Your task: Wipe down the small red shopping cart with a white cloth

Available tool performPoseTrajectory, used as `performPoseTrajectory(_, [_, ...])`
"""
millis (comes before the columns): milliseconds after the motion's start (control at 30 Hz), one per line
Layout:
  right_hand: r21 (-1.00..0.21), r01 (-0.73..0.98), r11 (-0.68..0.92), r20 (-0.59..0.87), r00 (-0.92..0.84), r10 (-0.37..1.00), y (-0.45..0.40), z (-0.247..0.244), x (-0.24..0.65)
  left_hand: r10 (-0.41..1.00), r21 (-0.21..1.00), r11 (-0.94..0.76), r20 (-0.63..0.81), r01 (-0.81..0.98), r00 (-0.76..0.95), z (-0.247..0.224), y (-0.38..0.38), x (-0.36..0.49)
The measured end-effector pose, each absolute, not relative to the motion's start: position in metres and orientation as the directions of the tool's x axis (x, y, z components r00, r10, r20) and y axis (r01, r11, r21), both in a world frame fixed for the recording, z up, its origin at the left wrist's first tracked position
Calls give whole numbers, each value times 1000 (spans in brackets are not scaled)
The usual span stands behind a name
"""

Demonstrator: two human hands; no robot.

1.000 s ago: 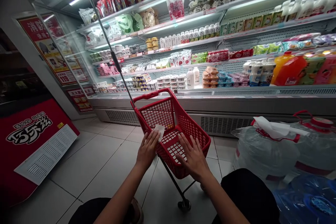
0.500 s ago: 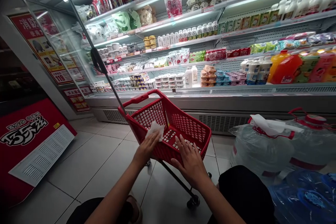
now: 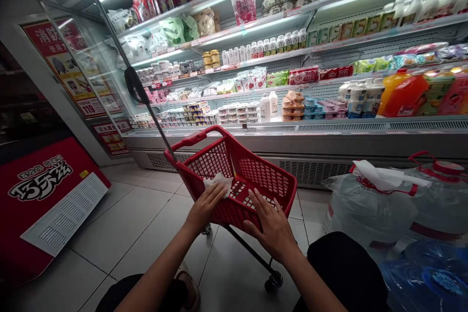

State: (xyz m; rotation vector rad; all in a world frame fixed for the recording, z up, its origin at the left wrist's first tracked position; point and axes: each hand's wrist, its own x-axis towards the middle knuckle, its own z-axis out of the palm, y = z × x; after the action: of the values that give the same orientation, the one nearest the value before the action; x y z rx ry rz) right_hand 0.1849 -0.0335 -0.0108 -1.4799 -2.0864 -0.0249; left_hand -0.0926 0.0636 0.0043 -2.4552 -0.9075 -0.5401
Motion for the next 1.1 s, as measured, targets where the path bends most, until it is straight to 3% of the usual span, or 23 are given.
performPoseTrajectory(133, [-300, 869, 394, 467, -226, 855, -34, -10, 187, 519, -311, -650, 484, 693, 704, 32, 81, -128])
performPoseTrajectory(267, [-302, 868, 394, 470, -224, 854, -33, -10, 188, 595, -282, -515, 562, 810, 574, 63, 108, -173])
performPoseTrajectory(433, [-246, 891, 381, 503, -219, 836, -31, -20, 183, 623, -234, -429, 623, 873, 473, 56, 108, -168])
performPoseTrajectory(567, [-173, 932, 319, 609, -153, 778, -23, -27, 139, 609, -237, -467, 612, 852, 504, 22, 81, -120])
performPoseTrajectory(733, [-147, 913, 381, 642, -205, 739, -1, -21, 83, 585, -246, -510, 603, 824, 542, 2, 56, -82])
performPoseTrajectory(900, [-77, 871, 486, 659, -321, 680, 9, -20, 103, 569, -277, -541, 575, 794, 589, 4, 52, -76])
performPoseTrajectory(1100, [-48, 880, 472, 649, -332, 685, 9, -23, 146, 529, -360, -544, 554, 758, 643, 26, 54, -101])
